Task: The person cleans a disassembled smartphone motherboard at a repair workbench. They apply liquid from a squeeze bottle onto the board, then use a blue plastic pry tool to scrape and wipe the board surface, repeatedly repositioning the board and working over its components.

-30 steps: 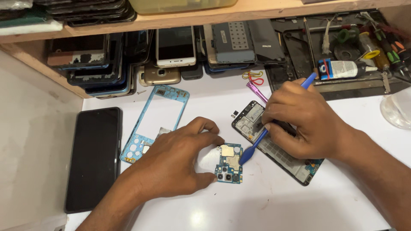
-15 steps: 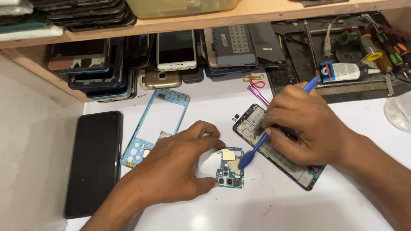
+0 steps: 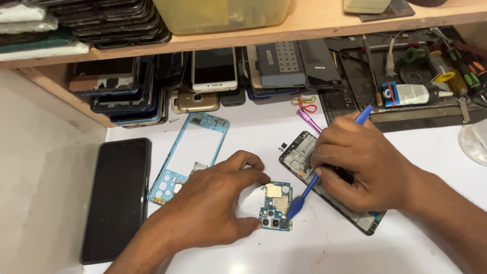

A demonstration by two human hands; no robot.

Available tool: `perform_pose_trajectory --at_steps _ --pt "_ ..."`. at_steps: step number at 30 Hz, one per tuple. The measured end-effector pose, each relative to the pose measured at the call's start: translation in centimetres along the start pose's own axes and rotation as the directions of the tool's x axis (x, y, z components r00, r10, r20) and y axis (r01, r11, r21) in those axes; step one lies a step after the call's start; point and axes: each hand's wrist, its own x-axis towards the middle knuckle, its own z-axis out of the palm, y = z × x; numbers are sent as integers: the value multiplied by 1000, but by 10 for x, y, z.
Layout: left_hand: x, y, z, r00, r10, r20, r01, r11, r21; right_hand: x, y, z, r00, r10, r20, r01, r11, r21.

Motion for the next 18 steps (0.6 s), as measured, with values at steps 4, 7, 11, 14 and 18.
perform_pose_trajectory --at_steps 4,7,11,14,18 --pt "0 0 0 999 47 -14 -47 999 -7 -1 4 -5 999 37 -12 -37 999 19" --pt "0 0 0 1000 -24 7 24 1000 4 -1 3 -4 1000 3 6 -3 1000 9" --pt "0 0 -2 999 39 -12 -39 999 -24 -1 -3 -1 997 -41 62 38 998 46" --pt "0 2 -3 1000 5 -11 -5 1000 -19 0 -4 0 992 -82 91 73 992 106" --pt "-1 5 -4 1000 18 -20 -19 1000 -9 0 -5 1 992 -89 91 76 989 128"
